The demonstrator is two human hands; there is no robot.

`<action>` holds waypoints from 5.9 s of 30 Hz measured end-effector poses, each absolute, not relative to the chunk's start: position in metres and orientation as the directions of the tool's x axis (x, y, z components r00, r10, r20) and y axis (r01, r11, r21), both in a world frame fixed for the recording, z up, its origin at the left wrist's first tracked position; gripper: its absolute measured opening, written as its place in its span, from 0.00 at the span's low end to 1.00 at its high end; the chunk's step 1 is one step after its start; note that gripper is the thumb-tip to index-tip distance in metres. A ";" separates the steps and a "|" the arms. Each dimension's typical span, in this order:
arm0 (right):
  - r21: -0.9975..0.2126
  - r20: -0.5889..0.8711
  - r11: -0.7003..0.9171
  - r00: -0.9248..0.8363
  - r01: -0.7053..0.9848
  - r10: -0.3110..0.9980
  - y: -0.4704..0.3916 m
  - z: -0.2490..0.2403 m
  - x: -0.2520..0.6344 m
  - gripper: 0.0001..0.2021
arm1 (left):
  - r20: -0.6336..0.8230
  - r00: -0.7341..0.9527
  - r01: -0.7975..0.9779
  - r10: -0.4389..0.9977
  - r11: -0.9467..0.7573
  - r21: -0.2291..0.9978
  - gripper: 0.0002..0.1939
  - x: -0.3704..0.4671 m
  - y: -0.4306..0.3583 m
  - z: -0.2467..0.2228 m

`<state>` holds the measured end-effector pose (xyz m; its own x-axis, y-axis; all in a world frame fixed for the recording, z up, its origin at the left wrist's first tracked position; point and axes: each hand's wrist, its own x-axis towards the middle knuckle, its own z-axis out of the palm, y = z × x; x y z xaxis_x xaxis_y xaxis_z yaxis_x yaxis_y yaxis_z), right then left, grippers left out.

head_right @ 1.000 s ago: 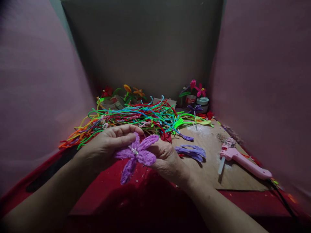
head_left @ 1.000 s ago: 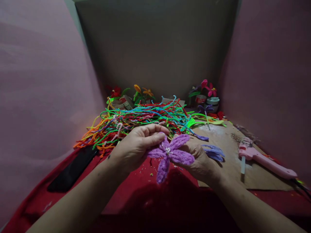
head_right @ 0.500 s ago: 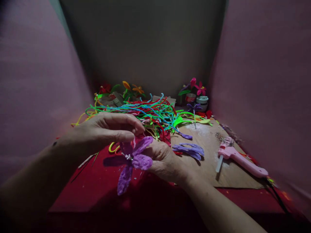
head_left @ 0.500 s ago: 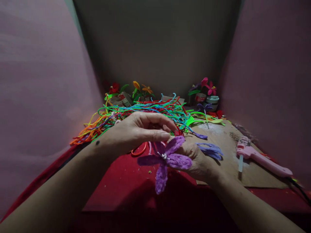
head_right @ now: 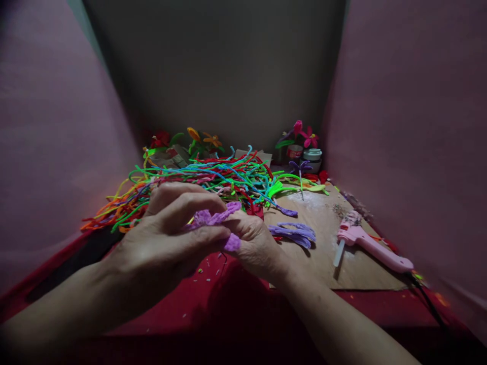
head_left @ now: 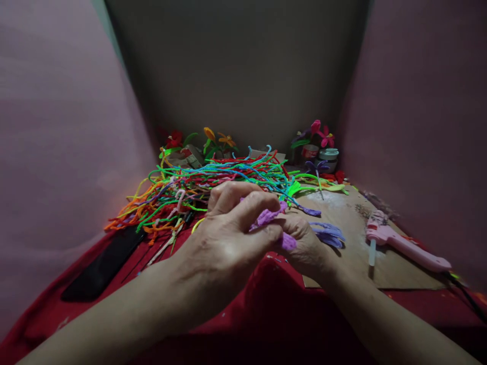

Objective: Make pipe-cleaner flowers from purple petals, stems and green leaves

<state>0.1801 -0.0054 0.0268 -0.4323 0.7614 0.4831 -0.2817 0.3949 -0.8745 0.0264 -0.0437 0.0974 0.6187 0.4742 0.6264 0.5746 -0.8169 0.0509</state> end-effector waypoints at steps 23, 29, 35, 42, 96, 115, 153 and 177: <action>-0.825 0.332 0.172 -0.217 -0.538 0.918 0.009 0.022 0.175 0.14 | 0.371 -0.013 0.383 0.928 -0.339 0.860 0.08 0.007 -0.019 0.086; -0.799 0.232 0.120 -0.117 -0.590 0.966 0.013 0.019 0.168 0.12 | 0.287 0.270 0.240 0.919 -0.353 0.904 0.12 0.041 -0.016 0.054; -0.782 0.127 0.071 -0.047 -0.620 0.991 0.014 0.014 0.163 0.07 | 0.507 0.223 0.630 0.832 -0.520 0.576 0.07 0.048 -0.001 0.032; -0.812 0.177 0.133 -0.022 -0.568 0.984 0.013 0.019 0.160 0.07 | 0.542 0.259 0.597 0.799 -0.574 0.561 0.09 0.043 0.011 0.035; -0.797 0.364 0.169 -0.238 -0.580 0.900 0.035 0.021 0.164 0.04 | 0.337 0.197 0.109 0.920 -0.363 0.926 0.11 0.016 0.032 0.053; -0.749 0.097 -0.204 -0.409 -0.631 0.907 0.028 0.011 0.166 0.07 | 0.702 0.335 0.313 0.628 -0.777 0.546 0.07 0.013 0.033 0.047; -0.723 0.016 -0.230 -0.349 -0.652 0.937 0.024 0.009 0.161 0.05 | 0.895 0.071 0.662 0.441 -0.692 0.288 0.04 0.014 0.024 0.048; -0.803 0.332 0.290 0.014 -0.521 0.943 0.037 0.013 0.172 0.12 | 0.475 0.122 0.264 0.872 -0.490 0.831 0.10 0.027 0.024 0.040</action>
<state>0.1724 0.0370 0.0127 0.0137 0.9431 0.3322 -0.5208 0.2904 -0.8027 0.0272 0.0245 0.0398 0.1224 0.8715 0.4748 0.2637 -0.4898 0.8310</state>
